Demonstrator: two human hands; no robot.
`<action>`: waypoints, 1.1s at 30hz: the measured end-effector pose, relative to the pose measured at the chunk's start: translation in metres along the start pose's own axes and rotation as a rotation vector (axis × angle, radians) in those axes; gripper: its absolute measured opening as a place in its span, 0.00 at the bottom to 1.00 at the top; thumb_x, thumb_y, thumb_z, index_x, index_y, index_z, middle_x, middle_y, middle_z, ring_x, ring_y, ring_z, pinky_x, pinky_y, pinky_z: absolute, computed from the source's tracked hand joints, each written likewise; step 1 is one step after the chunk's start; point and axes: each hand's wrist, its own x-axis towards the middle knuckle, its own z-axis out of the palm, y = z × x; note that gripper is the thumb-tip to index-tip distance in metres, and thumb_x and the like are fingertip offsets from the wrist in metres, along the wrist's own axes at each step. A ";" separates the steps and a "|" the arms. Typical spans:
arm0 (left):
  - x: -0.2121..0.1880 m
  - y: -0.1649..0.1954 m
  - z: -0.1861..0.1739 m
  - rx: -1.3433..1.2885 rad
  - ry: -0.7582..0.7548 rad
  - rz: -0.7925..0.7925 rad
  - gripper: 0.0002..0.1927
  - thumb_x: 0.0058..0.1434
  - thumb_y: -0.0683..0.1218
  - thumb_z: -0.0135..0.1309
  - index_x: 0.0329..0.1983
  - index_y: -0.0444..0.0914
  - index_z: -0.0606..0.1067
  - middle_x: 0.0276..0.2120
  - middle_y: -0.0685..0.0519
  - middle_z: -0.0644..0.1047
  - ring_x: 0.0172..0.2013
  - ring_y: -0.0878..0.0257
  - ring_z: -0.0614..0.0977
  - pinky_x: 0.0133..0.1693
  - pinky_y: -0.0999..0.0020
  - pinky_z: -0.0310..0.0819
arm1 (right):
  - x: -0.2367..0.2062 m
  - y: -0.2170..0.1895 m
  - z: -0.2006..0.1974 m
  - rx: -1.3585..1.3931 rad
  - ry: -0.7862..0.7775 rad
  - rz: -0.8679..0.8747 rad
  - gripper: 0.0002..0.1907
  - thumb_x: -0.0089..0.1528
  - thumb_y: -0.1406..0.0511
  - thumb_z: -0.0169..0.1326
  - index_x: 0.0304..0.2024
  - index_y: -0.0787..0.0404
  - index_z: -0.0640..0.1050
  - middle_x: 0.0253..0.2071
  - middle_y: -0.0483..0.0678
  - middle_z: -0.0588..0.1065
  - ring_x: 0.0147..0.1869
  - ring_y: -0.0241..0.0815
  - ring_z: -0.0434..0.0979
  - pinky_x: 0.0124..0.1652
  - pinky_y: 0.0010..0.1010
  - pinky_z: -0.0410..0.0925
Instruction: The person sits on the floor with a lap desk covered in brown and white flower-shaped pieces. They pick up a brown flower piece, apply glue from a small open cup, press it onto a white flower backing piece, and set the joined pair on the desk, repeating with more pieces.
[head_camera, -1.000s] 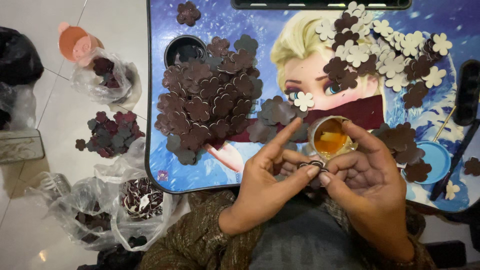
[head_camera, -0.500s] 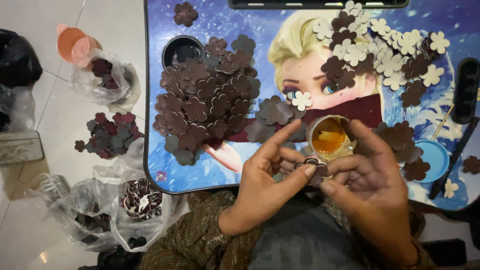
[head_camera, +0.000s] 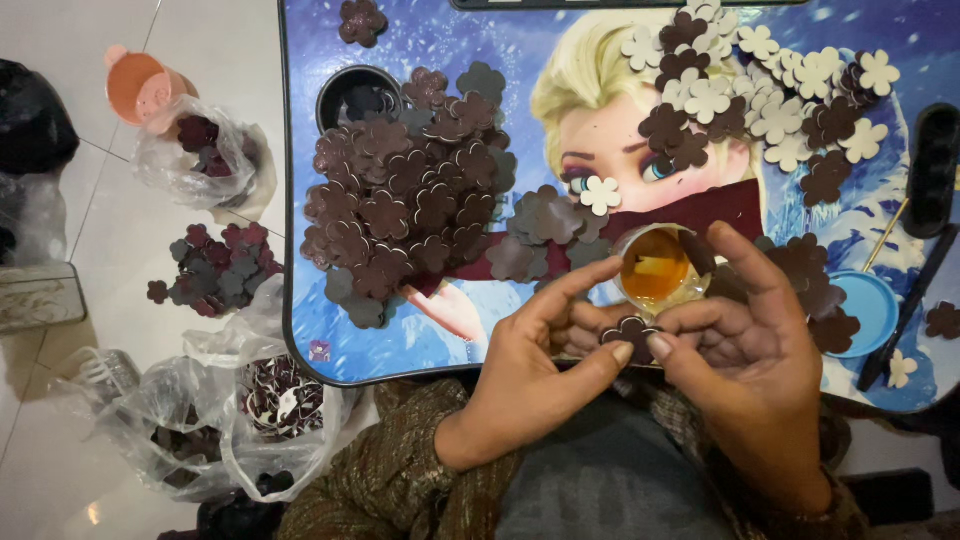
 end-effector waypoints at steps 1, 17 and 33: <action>0.000 0.000 0.000 0.039 -0.003 0.020 0.35 0.65 0.37 0.59 0.75 0.32 0.64 0.42 0.55 0.80 0.41 0.73 0.79 0.48 0.77 0.75 | 0.000 0.000 0.000 0.000 -0.013 -0.021 0.47 0.59 0.80 0.56 0.80 0.64 0.55 0.40 0.52 0.78 0.45 0.34 0.79 0.48 0.25 0.72; 0.003 -0.006 0.001 -0.072 0.098 0.027 0.36 0.65 0.36 0.59 0.76 0.32 0.61 0.41 0.54 0.80 0.40 0.73 0.79 0.46 0.77 0.75 | 0.000 0.008 0.005 0.042 -0.023 0.036 0.48 0.58 0.79 0.57 0.79 0.64 0.55 0.41 0.49 0.77 0.43 0.31 0.77 0.43 0.20 0.71; 0.005 -0.010 -0.004 -0.228 0.047 -0.055 0.35 0.65 0.35 0.58 0.75 0.29 0.62 0.40 0.52 0.80 0.39 0.71 0.81 0.45 0.76 0.77 | 0.006 0.006 -0.002 0.062 -0.036 0.087 0.47 0.58 0.79 0.56 0.79 0.63 0.57 0.38 0.49 0.78 0.41 0.30 0.77 0.39 0.19 0.69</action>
